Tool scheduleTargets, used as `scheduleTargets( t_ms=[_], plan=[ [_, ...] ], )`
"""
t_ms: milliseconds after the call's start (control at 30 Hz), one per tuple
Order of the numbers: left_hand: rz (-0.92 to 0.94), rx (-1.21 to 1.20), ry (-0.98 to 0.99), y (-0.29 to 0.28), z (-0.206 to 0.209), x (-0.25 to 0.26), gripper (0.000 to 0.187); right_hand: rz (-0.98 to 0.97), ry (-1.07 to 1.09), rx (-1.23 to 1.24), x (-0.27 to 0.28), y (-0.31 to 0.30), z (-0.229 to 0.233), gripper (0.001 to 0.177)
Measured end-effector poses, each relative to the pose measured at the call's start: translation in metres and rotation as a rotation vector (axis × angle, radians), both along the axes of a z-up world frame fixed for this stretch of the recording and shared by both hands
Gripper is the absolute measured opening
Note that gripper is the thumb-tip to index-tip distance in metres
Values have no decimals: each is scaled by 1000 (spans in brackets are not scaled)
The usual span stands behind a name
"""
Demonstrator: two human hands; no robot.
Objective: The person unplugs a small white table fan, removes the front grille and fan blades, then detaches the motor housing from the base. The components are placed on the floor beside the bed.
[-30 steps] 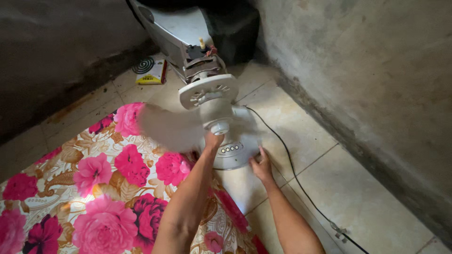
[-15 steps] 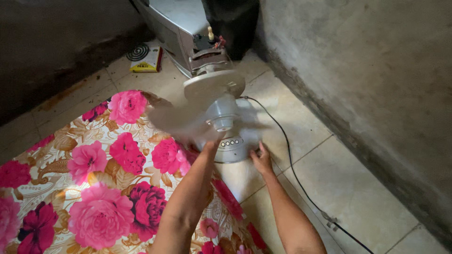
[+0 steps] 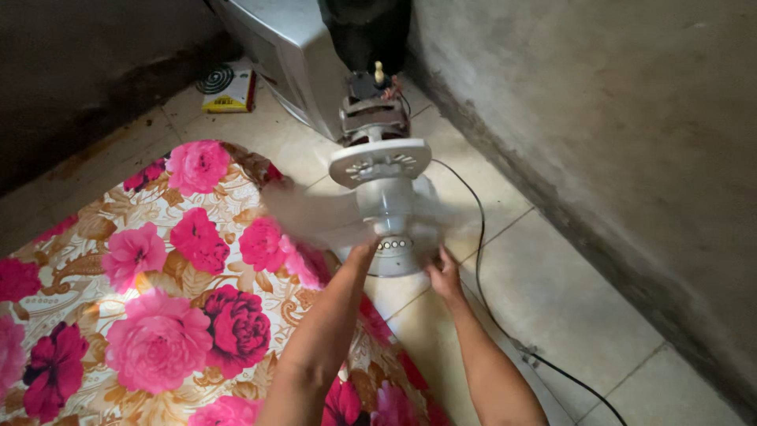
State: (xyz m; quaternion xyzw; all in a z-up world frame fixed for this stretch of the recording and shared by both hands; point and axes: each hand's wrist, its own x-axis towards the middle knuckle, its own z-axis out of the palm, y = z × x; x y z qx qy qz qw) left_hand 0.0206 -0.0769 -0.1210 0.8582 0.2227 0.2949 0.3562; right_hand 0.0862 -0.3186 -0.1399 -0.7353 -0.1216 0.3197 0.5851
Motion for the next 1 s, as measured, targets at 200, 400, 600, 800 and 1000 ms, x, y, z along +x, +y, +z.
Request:
scheduleTargets(
  t_ms=[200,400,600,800,1000],
  plan=[
    [7,-22,-61,-39,-5,-4,49,-58,25,215,-9,-34,13,66],
    [-24,-32,-126,-80,1,-4,51,-126,61,6,-13,-70,18,62],
    [-44,-57,-196,-124,29,-6,52,-147,81,79,-17,-107,24,43],
    [-84,-62,-278,-169,70,-3,54,-199,88,32,-20,-152,28,40],
    [-130,-70,-344,-212,116,5,57,-267,111,-17,-24,-195,35,35]
  ],
)
